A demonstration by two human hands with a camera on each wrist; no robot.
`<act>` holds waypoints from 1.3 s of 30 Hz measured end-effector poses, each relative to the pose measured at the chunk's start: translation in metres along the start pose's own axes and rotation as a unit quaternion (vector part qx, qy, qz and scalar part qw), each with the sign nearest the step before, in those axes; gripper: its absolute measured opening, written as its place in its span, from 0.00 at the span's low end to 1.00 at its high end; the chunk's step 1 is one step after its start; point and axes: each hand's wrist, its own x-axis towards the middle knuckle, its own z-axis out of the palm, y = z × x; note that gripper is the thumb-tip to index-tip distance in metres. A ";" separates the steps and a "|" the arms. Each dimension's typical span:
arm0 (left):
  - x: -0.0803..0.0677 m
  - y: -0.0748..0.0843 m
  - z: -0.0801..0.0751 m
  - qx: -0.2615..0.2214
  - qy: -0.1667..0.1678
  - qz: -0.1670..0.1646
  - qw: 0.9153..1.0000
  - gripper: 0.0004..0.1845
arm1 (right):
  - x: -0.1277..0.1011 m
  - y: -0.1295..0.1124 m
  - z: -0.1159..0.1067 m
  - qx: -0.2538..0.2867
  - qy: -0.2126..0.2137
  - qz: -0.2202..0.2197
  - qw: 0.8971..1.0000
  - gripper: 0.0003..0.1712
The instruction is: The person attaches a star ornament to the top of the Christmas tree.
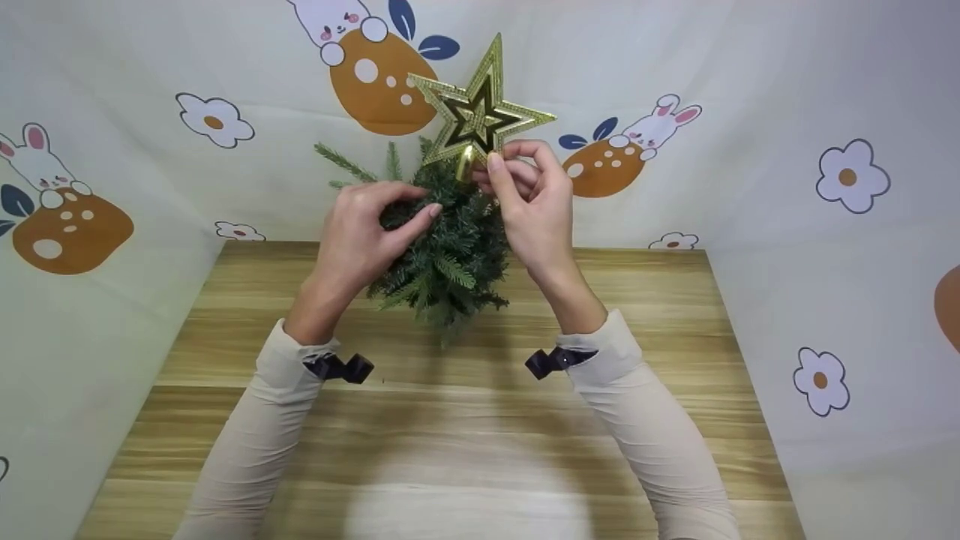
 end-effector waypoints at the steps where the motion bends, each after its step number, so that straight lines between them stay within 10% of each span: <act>1: 0.000 0.000 0.000 0.000 0.000 -0.001 1.000 0.20 | 0.001 0.000 0.001 0.000 0.000 0.001 1.000 0.07; 39: -0.001 -0.002 0.000 -0.010 0.005 0.000 1.000 0.20 | 0.033 -0.004 0.028 0.021 -0.014 0.032 0.999 0.10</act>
